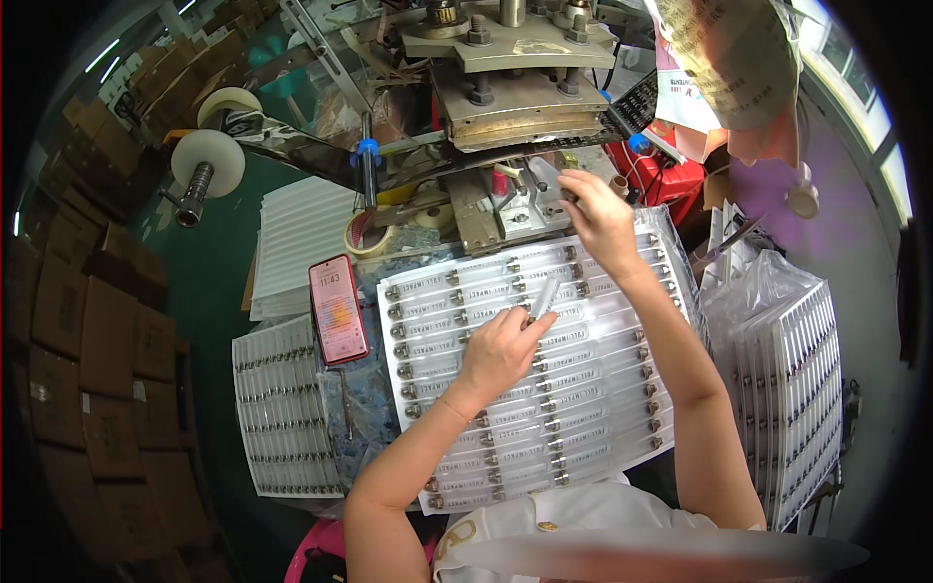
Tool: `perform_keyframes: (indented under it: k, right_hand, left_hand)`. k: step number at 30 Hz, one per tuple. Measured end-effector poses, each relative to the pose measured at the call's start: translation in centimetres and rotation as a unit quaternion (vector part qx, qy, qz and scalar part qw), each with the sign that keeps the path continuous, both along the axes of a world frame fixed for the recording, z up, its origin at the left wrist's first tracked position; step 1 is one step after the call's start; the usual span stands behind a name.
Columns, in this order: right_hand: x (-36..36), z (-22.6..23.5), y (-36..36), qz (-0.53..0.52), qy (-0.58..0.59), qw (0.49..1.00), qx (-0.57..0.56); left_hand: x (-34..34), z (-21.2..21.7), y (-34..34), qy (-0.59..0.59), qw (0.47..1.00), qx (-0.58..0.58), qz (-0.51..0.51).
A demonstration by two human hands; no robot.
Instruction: Manually placing small electronic components into rows within a clear plastic storage tray.
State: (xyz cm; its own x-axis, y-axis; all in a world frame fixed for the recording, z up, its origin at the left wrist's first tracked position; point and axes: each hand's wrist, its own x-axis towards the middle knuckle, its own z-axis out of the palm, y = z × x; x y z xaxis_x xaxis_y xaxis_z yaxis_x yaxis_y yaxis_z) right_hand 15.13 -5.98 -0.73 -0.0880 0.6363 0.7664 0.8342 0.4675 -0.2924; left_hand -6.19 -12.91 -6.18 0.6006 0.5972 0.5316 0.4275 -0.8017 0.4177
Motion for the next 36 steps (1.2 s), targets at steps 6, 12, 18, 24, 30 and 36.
perform_keyframes:
  k: [6,12,18,24,30,36]
  right_hand:
    - [-1.9,-1.1,2.5,0.01,-0.023,0.999,-0.044]
    - [-0.4,-1.8,4.6,-0.003,0.07,0.981,-0.182]
    - [0.7,-0.5,5.6,0.064,0.017,0.96,-0.273]
    - [0.1,-0.1,5.0,0.024,0.064,0.946,-0.318]
    - [0.6,-0.5,5.4,0.064,0.045,0.959,-0.273]
    - [0.5,-0.4,5.4,0.071,0.037,0.959,-0.272]
  left_hand:
    - [0.0,-0.2,0.3,-0.001,1.0,0.008,0.0]
    - [-0.1,-0.1,0.5,0.001,1.0,-0.007,-0.005]
    - [0.0,0.1,0.4,-0.001,1.0,-0.021,-0.006]
    - [0.0,0.1,0.4,0.0,1.0,-0.024,-0.004]
    - [0.1,0.1,0.5,-0.004,1.0,-0.023,-0.006]
    - [0.0,0.0,0.5,-0.006,1.0,-0.023,-0.004]
